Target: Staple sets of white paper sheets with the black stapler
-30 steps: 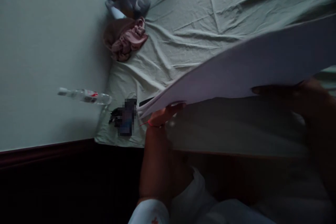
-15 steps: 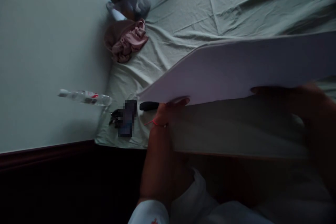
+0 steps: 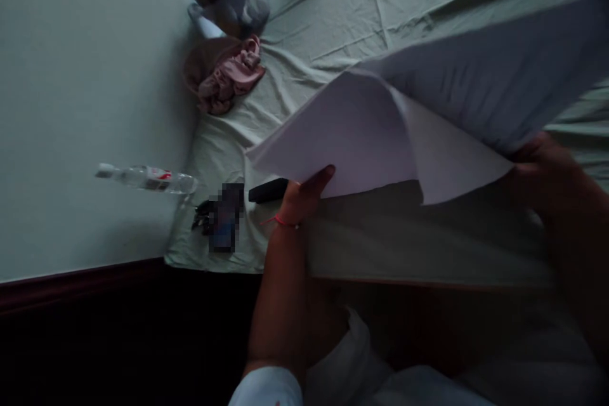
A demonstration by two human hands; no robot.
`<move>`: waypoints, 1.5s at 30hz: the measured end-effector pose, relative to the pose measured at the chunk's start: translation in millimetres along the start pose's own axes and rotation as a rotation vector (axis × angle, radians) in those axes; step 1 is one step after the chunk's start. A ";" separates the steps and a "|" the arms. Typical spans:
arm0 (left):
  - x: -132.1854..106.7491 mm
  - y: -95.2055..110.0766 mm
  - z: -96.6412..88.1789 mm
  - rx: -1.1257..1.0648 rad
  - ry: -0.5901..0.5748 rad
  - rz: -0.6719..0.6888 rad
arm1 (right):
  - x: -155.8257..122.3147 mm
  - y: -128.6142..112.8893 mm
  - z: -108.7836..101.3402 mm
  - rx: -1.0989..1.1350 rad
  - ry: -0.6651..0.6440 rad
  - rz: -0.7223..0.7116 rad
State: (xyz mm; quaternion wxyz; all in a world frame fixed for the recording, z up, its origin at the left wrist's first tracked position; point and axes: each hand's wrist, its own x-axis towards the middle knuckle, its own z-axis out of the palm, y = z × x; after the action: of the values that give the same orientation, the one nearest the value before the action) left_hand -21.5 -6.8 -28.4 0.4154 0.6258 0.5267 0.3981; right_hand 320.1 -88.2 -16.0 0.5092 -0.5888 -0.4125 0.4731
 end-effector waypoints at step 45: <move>-7.4 30.4 14.7 -0.408 -0.205 -0.328 | -12.8 -16.1 4.5 -0.172 0.419 0.223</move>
State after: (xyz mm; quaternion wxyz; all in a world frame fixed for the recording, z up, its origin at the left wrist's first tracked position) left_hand 1.4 -18.6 -5.2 0.6426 0.4727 0.4851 0.3581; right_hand 312.9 -97.4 1.6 0.4763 -0.7569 -0.2693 0.3573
